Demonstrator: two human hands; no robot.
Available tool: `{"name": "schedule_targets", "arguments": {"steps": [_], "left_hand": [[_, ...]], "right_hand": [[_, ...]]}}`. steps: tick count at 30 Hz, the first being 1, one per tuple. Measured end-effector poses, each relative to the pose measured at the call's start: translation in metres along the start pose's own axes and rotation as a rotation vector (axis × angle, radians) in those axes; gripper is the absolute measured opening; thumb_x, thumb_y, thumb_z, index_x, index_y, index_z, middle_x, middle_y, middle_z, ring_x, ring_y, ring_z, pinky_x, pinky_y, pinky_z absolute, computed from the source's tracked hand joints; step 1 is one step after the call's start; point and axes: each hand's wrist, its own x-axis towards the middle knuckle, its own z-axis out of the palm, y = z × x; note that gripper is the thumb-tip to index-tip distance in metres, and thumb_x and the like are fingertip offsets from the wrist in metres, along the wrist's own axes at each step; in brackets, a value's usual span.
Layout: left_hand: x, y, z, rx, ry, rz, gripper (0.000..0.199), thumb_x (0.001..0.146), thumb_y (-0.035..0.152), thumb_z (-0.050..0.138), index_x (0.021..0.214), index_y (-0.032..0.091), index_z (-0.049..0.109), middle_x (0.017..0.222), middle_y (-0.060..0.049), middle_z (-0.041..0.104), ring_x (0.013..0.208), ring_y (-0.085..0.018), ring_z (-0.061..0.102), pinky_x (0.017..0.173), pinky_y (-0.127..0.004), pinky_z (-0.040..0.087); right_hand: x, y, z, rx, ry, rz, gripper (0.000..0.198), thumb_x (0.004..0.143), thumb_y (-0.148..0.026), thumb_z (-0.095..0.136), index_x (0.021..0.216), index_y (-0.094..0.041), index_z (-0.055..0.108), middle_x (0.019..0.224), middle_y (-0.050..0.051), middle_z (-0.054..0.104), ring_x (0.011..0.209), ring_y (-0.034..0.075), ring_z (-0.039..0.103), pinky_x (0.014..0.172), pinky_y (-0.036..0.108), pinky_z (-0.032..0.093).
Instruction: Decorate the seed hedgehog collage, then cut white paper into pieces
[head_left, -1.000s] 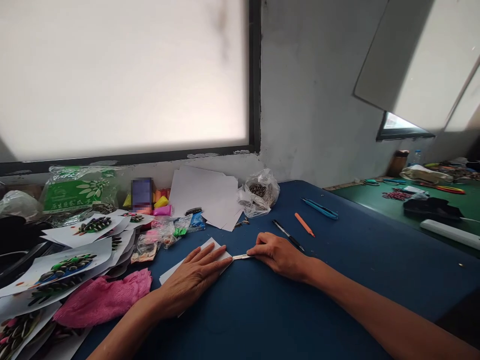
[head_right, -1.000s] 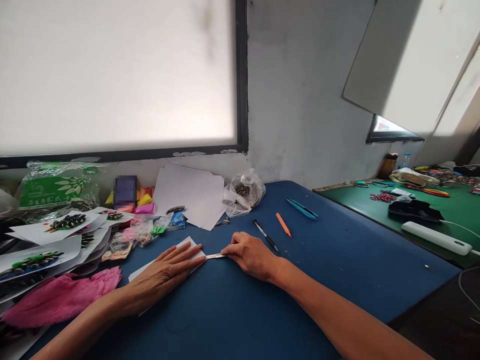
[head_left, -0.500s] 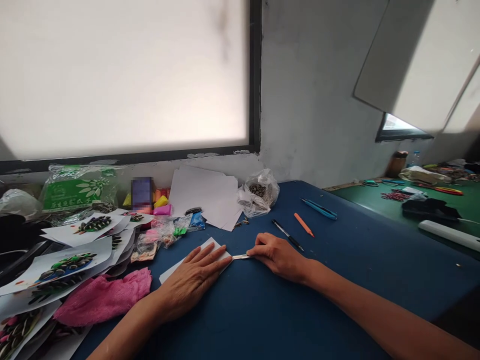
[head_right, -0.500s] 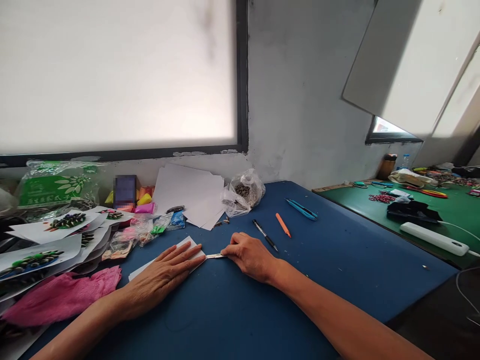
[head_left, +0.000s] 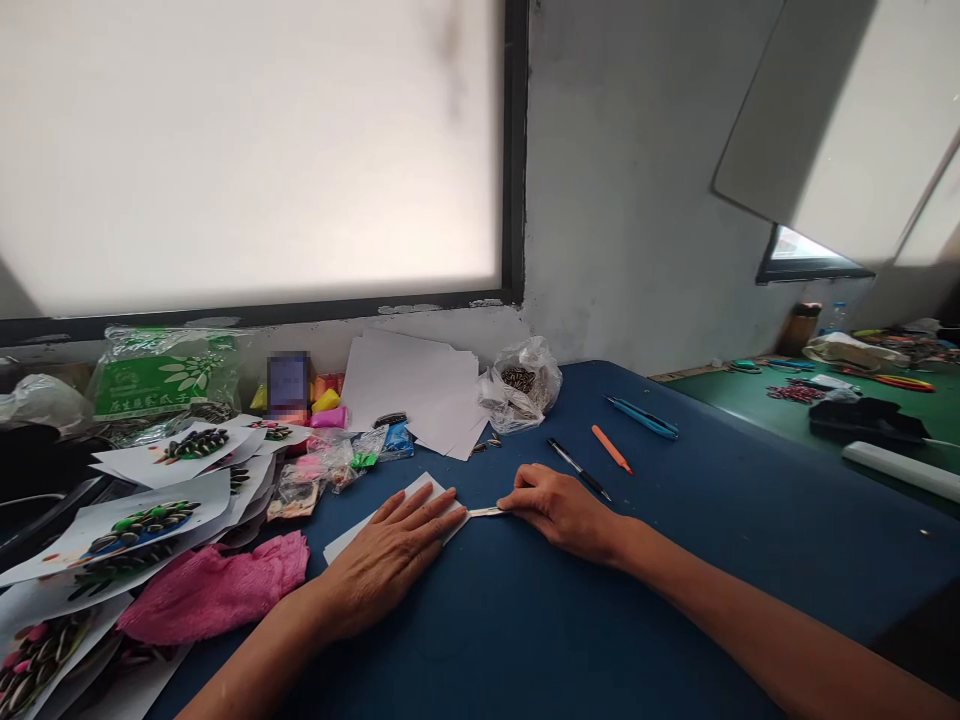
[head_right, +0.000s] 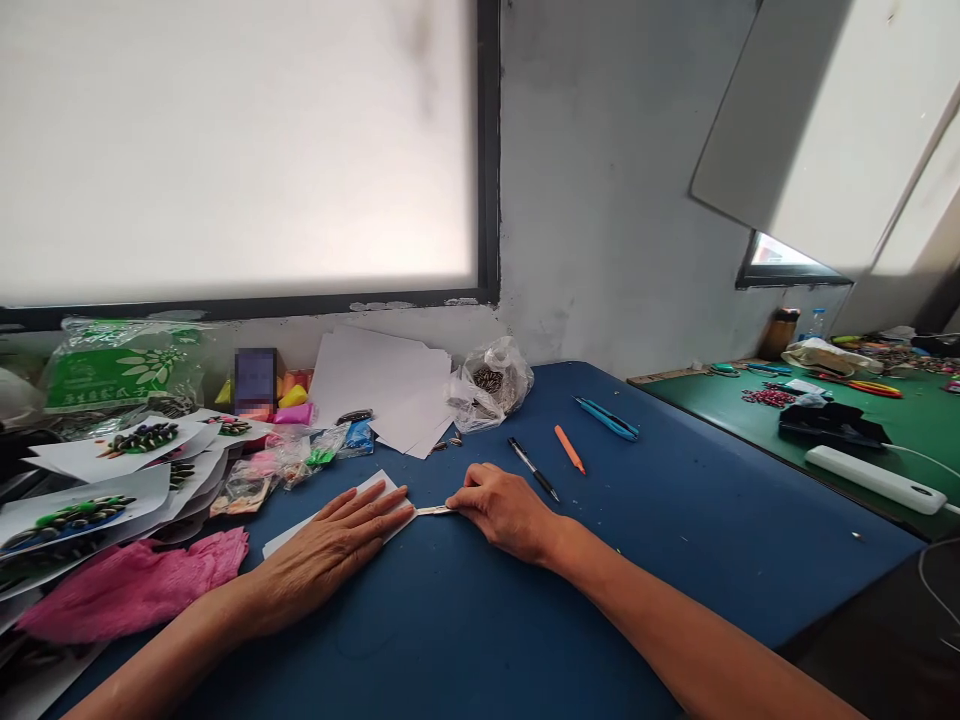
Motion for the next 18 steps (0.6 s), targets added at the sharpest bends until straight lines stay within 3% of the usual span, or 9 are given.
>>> {"name": "schedule_targets", "arguments": {"steps": [18], "left_hand": [[-0.0004, 0.0049, -0.0039, -0.016, -0.038, -0.068, 0.052, 0.101, 0.047, 0.019, 0.151, 0.03, 0.02, 0.158, 0.001, 0.013, 0.146, -0.025, 0.01, 0.118, -0.052, 0.01]], "right_hand": [[0.0028, -0.0022, 0.0002, 0.009, 0.011, -0.013, 0.029, 0.098, -0.023, 0.046, 0.113, -0.02, 0.07, 0.095, 0.008, 0.059, 0.083, 0.016, 0.055, 0.071, 0.027, 0.045]]}}
